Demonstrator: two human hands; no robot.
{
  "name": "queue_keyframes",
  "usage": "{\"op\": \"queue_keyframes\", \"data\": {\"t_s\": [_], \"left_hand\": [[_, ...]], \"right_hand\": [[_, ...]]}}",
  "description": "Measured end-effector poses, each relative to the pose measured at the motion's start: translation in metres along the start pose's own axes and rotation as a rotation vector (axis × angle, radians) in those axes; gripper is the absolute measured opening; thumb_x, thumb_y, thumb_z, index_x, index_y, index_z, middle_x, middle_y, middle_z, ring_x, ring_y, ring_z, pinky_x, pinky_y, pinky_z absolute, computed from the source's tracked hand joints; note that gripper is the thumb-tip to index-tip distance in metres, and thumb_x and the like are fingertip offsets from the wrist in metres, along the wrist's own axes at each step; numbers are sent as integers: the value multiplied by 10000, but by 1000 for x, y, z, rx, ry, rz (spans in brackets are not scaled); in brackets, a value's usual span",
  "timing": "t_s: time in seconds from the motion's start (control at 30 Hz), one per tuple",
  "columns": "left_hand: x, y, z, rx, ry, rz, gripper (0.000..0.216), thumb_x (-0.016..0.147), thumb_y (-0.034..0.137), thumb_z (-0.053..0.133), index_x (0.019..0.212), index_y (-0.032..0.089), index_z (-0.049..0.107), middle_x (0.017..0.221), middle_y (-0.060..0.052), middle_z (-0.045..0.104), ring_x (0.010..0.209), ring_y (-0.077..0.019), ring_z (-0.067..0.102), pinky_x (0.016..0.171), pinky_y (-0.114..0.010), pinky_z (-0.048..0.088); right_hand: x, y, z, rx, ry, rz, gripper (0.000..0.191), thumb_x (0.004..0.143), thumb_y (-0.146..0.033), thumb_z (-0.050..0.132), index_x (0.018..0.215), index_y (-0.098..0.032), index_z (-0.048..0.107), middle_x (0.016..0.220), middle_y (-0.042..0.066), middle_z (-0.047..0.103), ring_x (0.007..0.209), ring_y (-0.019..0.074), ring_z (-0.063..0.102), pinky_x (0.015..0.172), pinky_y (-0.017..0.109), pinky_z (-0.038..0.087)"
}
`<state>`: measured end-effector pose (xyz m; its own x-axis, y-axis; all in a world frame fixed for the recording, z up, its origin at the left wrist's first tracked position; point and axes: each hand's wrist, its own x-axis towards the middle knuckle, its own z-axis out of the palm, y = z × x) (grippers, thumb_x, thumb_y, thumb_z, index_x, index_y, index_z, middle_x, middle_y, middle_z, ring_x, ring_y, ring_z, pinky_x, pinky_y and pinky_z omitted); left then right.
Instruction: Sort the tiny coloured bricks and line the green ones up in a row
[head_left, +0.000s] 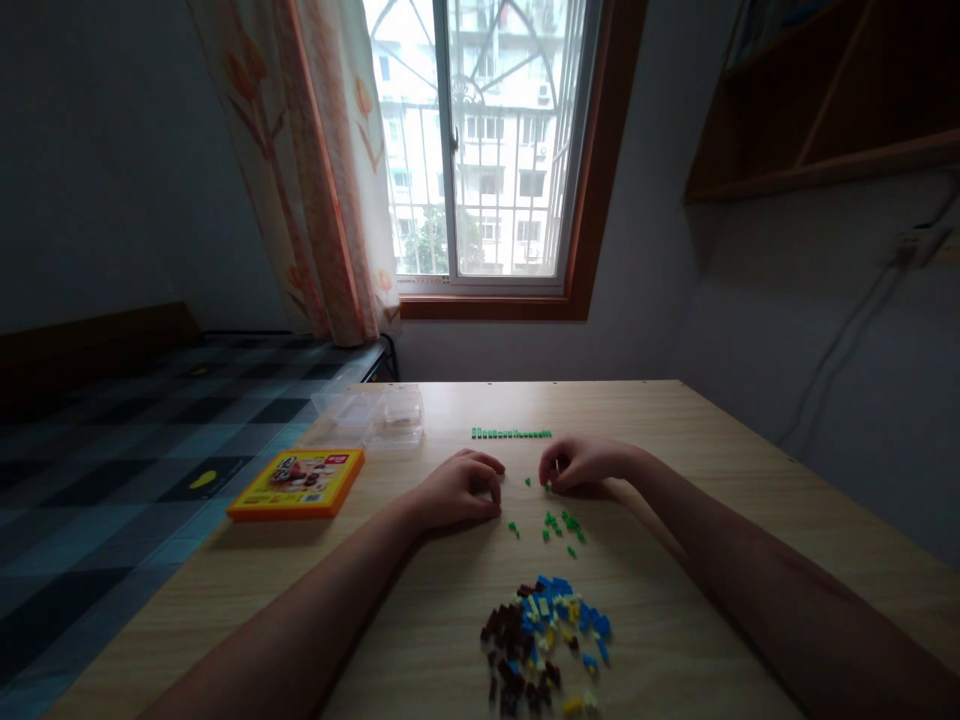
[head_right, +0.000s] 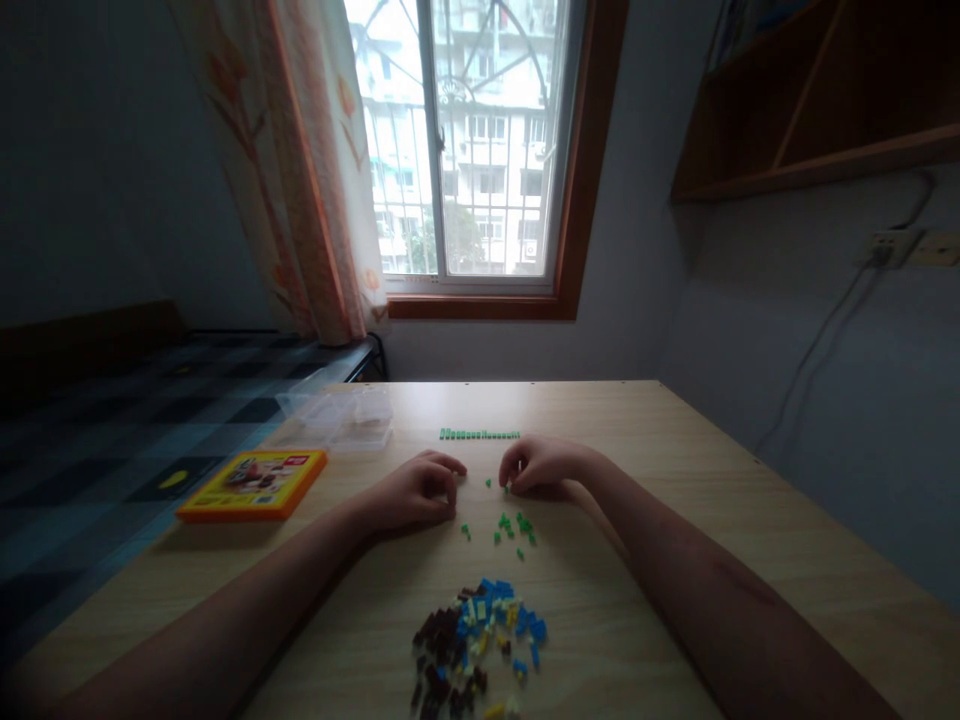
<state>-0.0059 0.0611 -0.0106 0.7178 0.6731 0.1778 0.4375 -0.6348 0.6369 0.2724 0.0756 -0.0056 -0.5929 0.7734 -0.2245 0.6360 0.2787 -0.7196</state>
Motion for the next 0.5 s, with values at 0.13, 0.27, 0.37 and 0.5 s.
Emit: {"op": "queue_keyframes", "data": {"t_s": [0.13,0.27,0.37,0.5], "left_hand": [[-1,0,-1,11,-15,1,73,667,212,775,739,213,765,1179,-53,670,1159,-253,557,1018,-344,417],[-1,1,-2,16,-44,5,90,668,223,787,757,229,780,1211,-50,658,1187,-260,541,1026,-348,410],[-1,1,-3,9,-59,1,95,667,223,789,761,237,784,1224,-45,652,1197,-262,536,1025,-347,410],[-1,-1,-3,-7,-59,5,110,660,216,791,768,233,780,1229,-49,650,1198,-259,536,1020,-343,413]], "right_hand": [[-2,0,-2,12,-11,-6,287,659,-266,749,929,-170,762,715,-11,625,642,107,530,531,183,383],[-3,2,-3,30,-22,-10,319,666,-357,782,909,-152,758,726,8,642,652,114,536,534,186,402],[-2,4,-3,53,-39,-3,315,682,-365,768,904,-142,756,749,24,659,660,120,550,540,187,419],[-2,5,-3,72,-48,-2,317,677,-376,765,888,-138,753,760,26,667,654,119,553,544,190,427]]}}
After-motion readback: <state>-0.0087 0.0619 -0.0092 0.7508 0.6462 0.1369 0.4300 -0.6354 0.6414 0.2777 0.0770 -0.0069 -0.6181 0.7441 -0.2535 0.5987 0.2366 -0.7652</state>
